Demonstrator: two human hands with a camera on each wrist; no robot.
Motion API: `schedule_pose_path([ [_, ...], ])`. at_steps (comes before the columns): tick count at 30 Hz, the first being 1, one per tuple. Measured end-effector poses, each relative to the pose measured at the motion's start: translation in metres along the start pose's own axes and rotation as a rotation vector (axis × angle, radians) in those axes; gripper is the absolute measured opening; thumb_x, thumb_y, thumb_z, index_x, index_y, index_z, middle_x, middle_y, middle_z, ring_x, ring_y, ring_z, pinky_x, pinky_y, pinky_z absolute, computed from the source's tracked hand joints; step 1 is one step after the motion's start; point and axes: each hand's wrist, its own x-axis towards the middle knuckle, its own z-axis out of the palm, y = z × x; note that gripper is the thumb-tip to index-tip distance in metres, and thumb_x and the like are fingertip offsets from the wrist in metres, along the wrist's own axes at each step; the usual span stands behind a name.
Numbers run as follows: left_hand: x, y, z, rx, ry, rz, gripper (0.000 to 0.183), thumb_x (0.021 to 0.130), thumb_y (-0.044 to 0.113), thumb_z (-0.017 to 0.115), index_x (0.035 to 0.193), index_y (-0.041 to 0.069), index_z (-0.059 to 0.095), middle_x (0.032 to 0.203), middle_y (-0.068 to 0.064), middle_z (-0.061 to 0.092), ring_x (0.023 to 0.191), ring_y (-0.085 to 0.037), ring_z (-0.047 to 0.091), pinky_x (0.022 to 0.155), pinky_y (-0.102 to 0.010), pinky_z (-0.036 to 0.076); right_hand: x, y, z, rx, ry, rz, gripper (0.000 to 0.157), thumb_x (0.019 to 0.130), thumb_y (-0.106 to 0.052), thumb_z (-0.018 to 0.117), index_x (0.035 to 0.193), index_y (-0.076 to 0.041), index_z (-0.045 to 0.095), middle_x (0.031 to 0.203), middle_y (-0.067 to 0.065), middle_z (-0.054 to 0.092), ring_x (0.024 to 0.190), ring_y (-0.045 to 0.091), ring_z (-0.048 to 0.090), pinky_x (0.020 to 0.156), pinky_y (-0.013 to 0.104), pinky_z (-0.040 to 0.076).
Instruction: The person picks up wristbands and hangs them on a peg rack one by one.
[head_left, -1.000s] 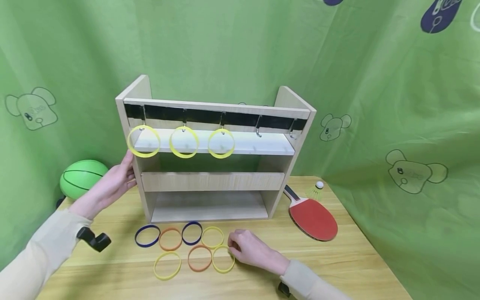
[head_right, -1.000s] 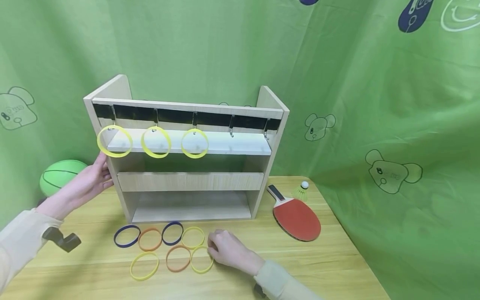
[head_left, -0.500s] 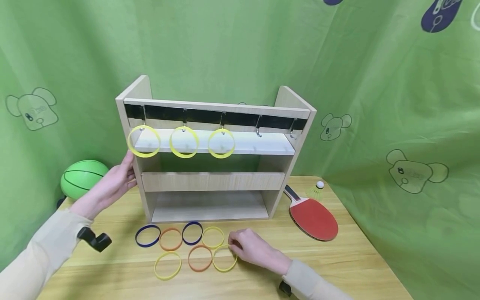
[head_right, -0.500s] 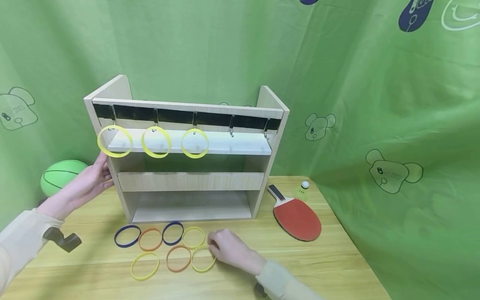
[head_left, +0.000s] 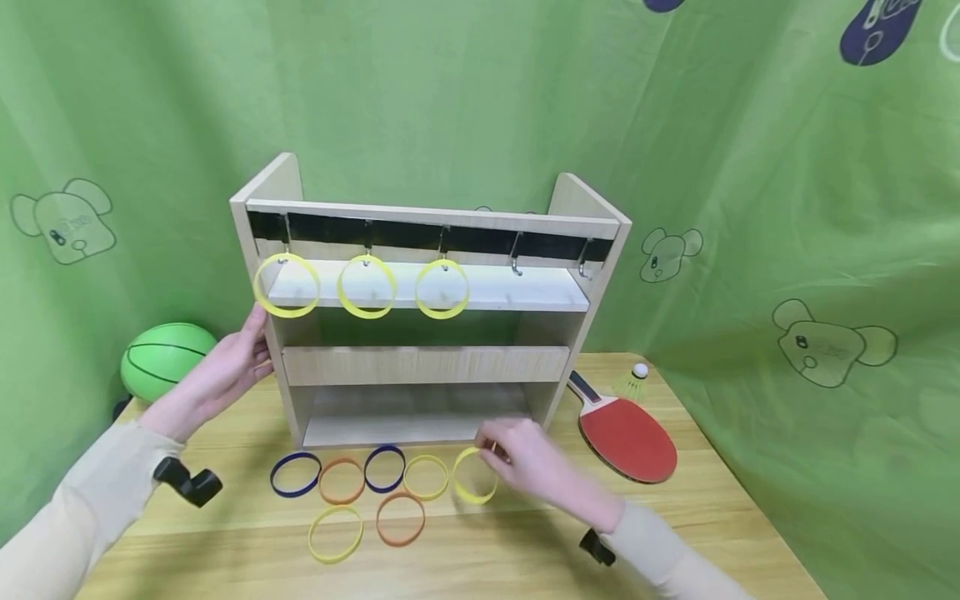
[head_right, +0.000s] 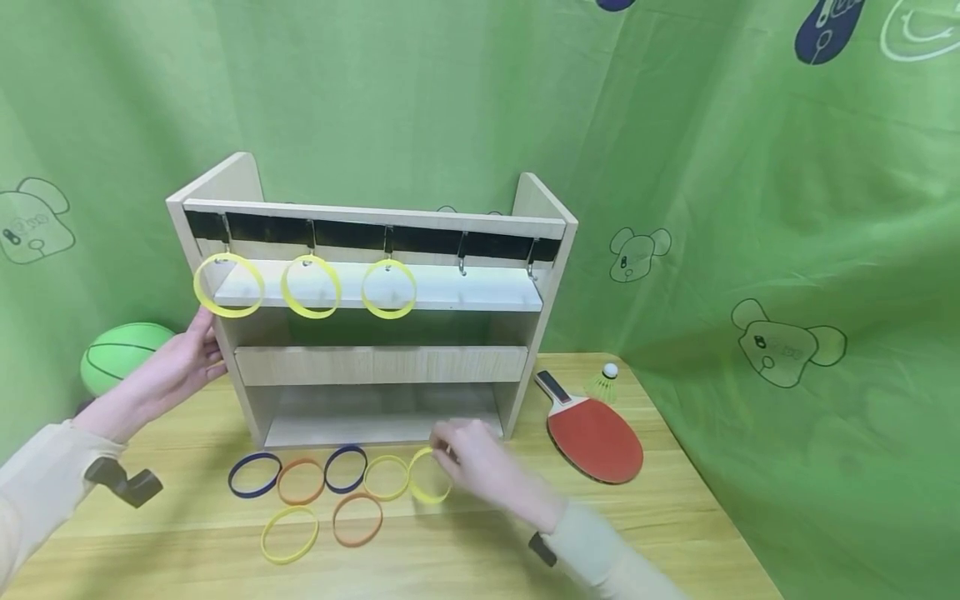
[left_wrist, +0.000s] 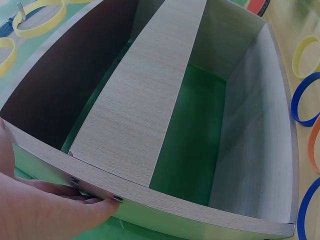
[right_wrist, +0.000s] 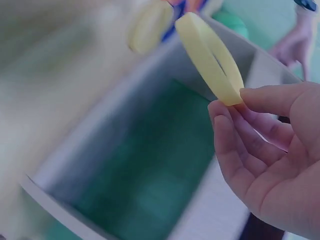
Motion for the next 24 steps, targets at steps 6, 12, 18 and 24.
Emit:
schedule_pose_path([
  [6, 0.000, -0.001, 0.000, 0.000, -0.001, 0.004, 0.094, 0.099, 0.067, 0.018, 0.155, -0.002, -0.010, 0.163, -0.028, -0.010, 0.152, -0.044, -0.007, 0.125, -0.059, -0.004, 0.018, -0.004, -0.055, -0.085, 0.091, 0.009, 0.006, 0.085, -0.004, 0.074, 0.088, -0.005, 0.069, 0.078, 0.004, 0.071, 0.065, 0.008, 0.062, 0.058, 0.010, 0.053],
  [12, 0.000, -0.002, -0.001, 0.004, -0.007, 0.006, 0.093, 0.099, 0.067, 0.018, 0.155, -0.001, -0.011, 0.163, -0.027, -0.011, 0.152, -0.044, -0.009, 0.125, -0.060, -0.004, 0.039, -0.006, -0.104, -0.103, 0.220, -0.036, 0.007, 0.085, -0.001, 0.073, 0.090, -0.002, 0.068, 0.082, 0.008, 0.071, 0.068, 0.010, 0.065, 0.060, 0.015, 0.057],
  [18, 0.000, -0.002, -0.001, 0.004, -0.003, 0.005, 0.093, 0.099, 0.066, 0.018, 0.155, -0.002, -0.012, 0.163, -0.028, -0.010, 0.152, -0.045, -0.008, 0.125, -0.060, -0.004, 0.057, -0.011, -0.141, -0.163, 0.315, -0.073, 0.008, 0.085, 0.001, 0.073, 0.091, 0.000, 0.069, 0.083, 0.009, 0.073, 0.071, 0.014, 0.067, 0.063, 0.024, 0.061],
  [24, 0.000, -0.001, -0.001, 0.004, -0.003, 0.007, 0.094, 0.099, 0.067, 0.018, 0.155, -0.003, -0.011, 0.163, -0.029, -0.010, 0.152, -0.045, -0.007, 0.125, -0.059, -0.004, 0.072, -0.012, -0.164, -0.185, 0.376, -0.064, 0.006, 0.087, 0.002, 0.070, 0.093, 0.001, 0.068, 0.086, 0.011, 0.072, 0.072, 0.017, 0.068, 0.064, 0.029, 0.061],
])
